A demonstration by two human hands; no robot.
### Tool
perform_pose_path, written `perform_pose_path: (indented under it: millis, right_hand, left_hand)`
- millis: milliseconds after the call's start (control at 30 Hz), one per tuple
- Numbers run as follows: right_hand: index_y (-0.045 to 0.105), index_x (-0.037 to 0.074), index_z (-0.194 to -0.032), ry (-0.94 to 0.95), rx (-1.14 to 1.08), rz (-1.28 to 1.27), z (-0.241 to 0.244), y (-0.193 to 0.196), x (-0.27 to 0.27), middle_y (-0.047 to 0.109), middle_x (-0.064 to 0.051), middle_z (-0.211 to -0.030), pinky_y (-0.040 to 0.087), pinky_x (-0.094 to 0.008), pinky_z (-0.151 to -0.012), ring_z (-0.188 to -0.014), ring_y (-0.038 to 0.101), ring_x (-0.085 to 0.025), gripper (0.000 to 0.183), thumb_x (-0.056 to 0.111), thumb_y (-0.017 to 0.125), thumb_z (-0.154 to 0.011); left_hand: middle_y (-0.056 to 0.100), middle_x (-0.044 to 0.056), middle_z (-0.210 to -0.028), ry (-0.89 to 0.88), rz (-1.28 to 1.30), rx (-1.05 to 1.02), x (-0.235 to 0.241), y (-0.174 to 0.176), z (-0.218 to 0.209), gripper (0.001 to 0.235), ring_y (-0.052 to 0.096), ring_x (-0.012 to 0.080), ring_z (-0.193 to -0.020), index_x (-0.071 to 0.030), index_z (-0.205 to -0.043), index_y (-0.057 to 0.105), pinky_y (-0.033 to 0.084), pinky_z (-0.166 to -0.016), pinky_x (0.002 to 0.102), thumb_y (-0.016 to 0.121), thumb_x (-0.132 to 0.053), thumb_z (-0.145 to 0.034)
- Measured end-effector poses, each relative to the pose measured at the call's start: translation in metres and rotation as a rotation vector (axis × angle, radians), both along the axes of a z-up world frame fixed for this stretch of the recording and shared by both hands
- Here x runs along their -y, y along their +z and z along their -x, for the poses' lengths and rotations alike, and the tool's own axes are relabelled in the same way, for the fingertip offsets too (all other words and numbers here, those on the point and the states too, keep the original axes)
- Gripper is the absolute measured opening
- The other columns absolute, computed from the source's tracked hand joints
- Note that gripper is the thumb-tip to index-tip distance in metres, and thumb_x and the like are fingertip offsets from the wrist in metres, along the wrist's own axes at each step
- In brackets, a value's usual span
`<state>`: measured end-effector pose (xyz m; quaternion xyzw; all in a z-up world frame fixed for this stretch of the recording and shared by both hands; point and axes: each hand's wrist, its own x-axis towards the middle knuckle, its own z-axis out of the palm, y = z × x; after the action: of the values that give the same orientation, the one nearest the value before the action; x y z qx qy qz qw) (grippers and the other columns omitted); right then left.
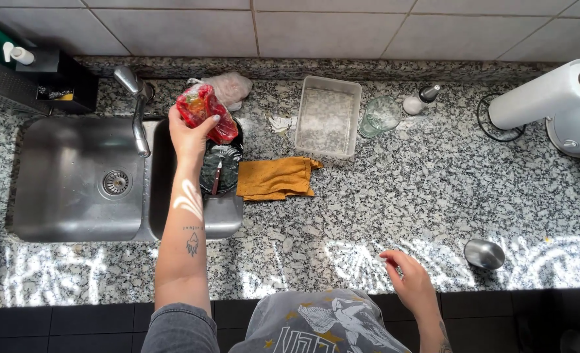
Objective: The person stirs a dark mixture in a pot on the stove and pours hot water from a kettle into it. They then move to a dining table, arrange several small plastic cups, and use a ladle to transfer a chunky orange mixture from a large green container into the cups.
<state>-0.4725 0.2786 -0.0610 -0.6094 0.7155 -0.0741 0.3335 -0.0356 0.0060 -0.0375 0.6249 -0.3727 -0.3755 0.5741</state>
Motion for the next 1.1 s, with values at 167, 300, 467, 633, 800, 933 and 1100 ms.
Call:
perform_pose_path:
  millis: [167,300,467,633,800,933,1100]
  right_hand:
    - [0.063,0.017,-0.108,0.024,-0.010,0.028,-0.001,-0.001,0.000,0.070,0.003,-0.103,0.055,-0.026,-0.082,-0.090,0.066,-0.009,0.025,0.013,0.058,-0.084]
    - [0.063,0.017,-0.107,0.017,-0.002,0.010,0.000,-0.004,0.000,0.070,0.004,-0.099,0.055,-0.024,-0.078,-0.087,0.066,-0.008,0.023,0.014,0.057,-0.085]
    - [0.063,0.019,-0.105,0.004,-0.013,0.006,0.000,0.001,-0.002,0.069,0.005,-0.099,0.055,-0.023,-0.077,-0.087,0.065,-0.008,0.022,0.015,0.056,-0.085]
    - [0.064,0.019,-0.106,-0.008,-0.017,0.010,0.001,-0.001,-0.005,0.069,0.004,-0.102,0.055,-0.024,-0.079,-0.088,0.066,-0.008,0.023,0.014,0.057,-0.085]
    - [0.064,0.015,-0.107,-0.233,0.119,-0.130,-0.028,0.017,0.041,0.068,0.002,-0.102,0.052,-0.022,-0.073,-0.088,0.063,-0.009,0.023,0.021,0.056,-0.086]
    - [0.058,0.008,-0.120,-0.441,0.372,-0.020,-0.037,-0.026,0.115,0.064,-0.018,-0.098,0.051,-0.040,-0.084,-0.091,0.063,-0.030,0.027,0.016,0.054,-0.094]
    - [0.041,0.004,-0.133,-0.669,0.695,-0.103,-0.066,-0.066,0.219,0.067,-0.017,-0.081,0.057,-0.022,-0.056,-0.065,0.066,-0.017,0.049,0.033,0.052,-0.094]
  left_hand:
    - [0.061,0.008,-0.106,-0.032,-0.036,-0.094,0.009,-0.025,0.013,0.062,0.061,0.0159,-0.095,-0.006,-0.113,0.048,0.053,-0.082,0.027,0.082,-0.007,-0.061]
    - [0.060,0.008,-0.107,-0.037,-0.187,-0.095,0.011,-0.048,0.022,0.063,0.061,0.0171,-0.095,-0.007,-0.112,0.047,0.052,-0.081,0.029,0.081,-0.010,-0.060]
    - [0.059,0.007,-0.110,-0.079,-0.351,-0.208,0.005,-0.060,0.038,0.065,0.063,0.0181,-0.093,-0.012,-0.116,0.042,0.057,-0.062,0.033,0.079,-0.012,-0.063]
    - [0.060,0.004,-0.106,-0.085,-0.425,-0.177,0.009,-0.073,0.044,0.064,0.063,0.0141,-0.083,-0.013,-0.116,0.042,0.047,-0.048,0.022,0.079,-0.015,-0.064]
    - [0.061,0.004,-0.105,-0.103,-0.424,-0.183,0.011,-0.059,0.050,0.063,0.063,0.0142,-0.081,-0.014,-0.116,0.042,0.044,-0.048,0.022,0.079,-0.015,-0.064]
    - [0.061,0.020,-0.106,-0.139,-0.282,-0.279,0.011,-0.081,0.046,0.077,0.064,0.0329,-0.095,-0.006,-0.126,0.038,0.058,-0.072,0.048,0.088,-0.010,-0.067]
    - [0.058,0.022,-0.110,-0.155,-0.305,-0.284,0.003,-0.071,0.046,0.078,0.062,0.0349,-0.099,-0.004,-0.128,0.037,0.058,-0.073,0.048,0.087,-0.013,-0.068]
